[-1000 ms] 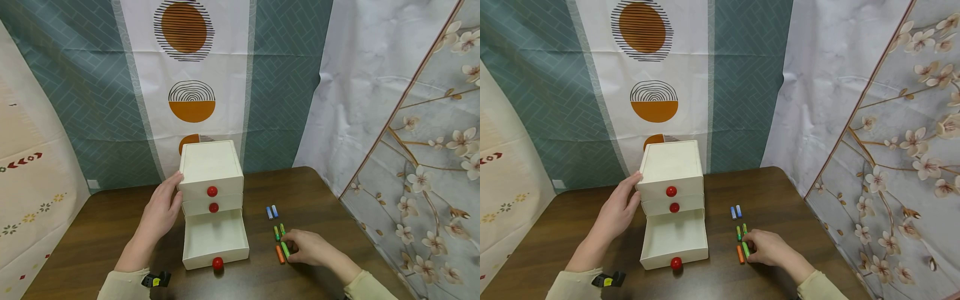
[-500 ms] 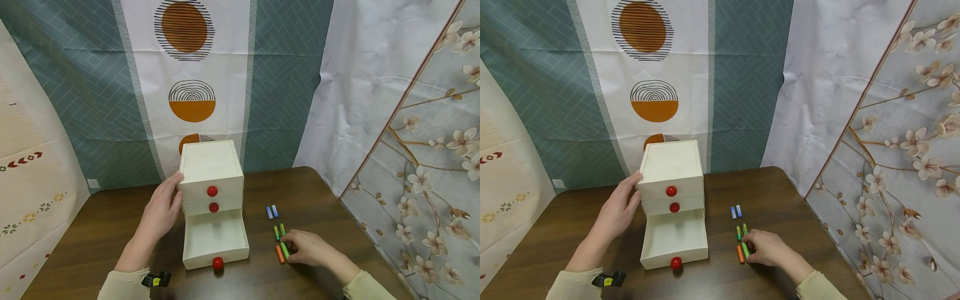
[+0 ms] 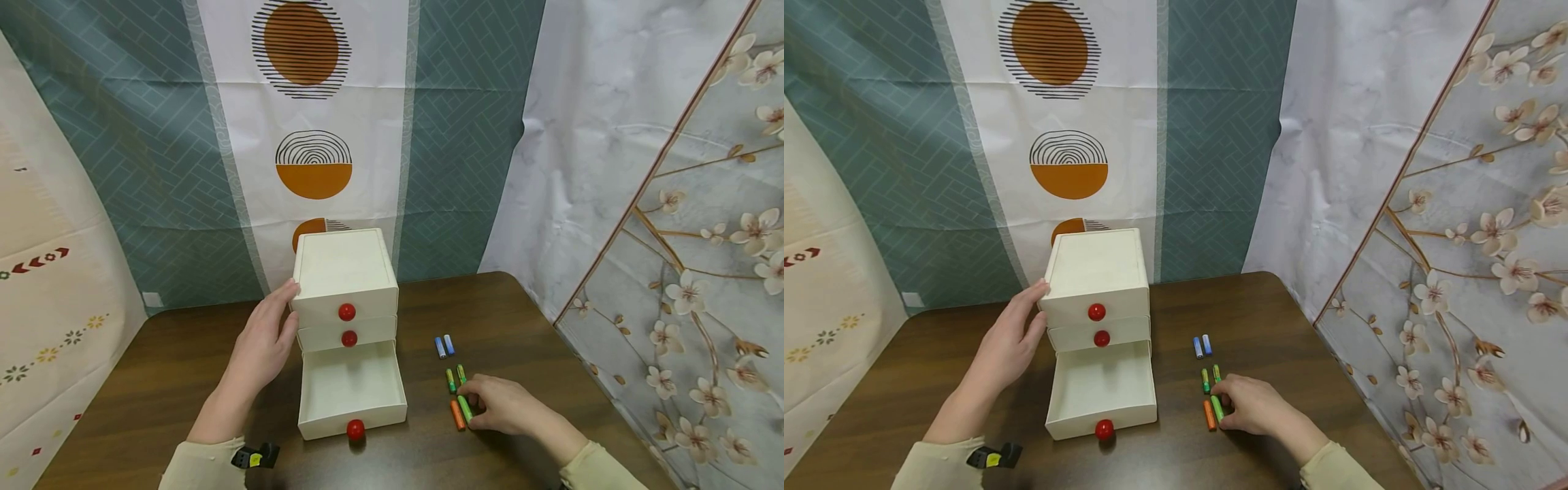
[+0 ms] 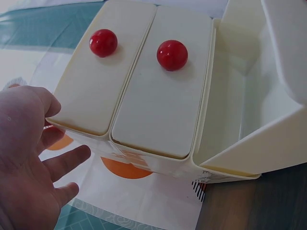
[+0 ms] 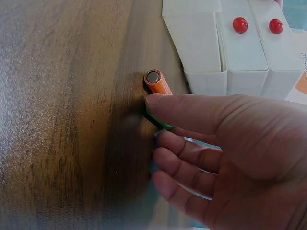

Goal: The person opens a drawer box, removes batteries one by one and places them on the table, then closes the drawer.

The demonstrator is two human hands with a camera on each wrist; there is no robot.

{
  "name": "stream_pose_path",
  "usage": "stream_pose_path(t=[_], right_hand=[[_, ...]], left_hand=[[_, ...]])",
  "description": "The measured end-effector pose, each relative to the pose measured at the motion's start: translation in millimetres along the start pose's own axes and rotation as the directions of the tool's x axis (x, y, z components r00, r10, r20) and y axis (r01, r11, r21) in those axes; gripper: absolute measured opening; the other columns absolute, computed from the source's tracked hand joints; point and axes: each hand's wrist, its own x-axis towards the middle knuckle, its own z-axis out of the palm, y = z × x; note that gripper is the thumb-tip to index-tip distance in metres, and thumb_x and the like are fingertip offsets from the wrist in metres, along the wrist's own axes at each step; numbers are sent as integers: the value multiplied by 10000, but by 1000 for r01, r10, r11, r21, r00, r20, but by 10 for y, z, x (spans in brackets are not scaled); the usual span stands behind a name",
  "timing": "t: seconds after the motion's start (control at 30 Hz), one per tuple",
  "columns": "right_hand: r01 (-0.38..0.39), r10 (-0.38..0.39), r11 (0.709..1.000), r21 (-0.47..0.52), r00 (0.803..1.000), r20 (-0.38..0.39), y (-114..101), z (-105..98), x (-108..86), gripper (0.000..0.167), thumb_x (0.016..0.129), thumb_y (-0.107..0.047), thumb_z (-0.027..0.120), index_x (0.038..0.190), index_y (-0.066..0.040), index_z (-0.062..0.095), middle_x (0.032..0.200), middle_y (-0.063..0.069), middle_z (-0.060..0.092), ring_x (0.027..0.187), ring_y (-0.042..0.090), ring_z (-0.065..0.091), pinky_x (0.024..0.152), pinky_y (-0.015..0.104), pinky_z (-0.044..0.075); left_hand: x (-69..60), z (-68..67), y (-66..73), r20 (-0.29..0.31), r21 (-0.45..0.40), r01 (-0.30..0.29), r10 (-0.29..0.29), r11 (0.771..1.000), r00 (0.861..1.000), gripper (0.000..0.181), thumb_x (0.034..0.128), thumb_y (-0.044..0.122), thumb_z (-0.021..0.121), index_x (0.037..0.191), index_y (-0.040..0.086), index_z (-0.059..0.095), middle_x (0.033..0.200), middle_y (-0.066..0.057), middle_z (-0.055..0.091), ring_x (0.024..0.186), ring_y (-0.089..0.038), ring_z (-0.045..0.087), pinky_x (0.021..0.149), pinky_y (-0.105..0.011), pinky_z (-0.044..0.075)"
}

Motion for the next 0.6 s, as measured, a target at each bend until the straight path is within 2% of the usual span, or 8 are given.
stream_pose_path(t=[0.33,0.6], right_hand=[[6,-5,1000,4,1000,-18,-2,7,2,497,844,-221,960,1295,-129,771,939,-118,581,812,68,567,658,313,470],[-8,8,1000,18,1000,3,-25,-12,-3,540,855,-239,965,1336,-112,756,956,-112,590,834,83,589,674,316,484]], left_hand=[[3,-9,-3,-4,-7,-7,7,1000,1000,494,1105,31,600,1596,55,550,1706,-138,473,1542,-442,436,1205,-692,376],[-1,-3,-18,1,-5,-6,6,1000,1000,498,1106,32,601,1601,56,543,1711,-137,467,1545,-441,432,1206,-694,375]])
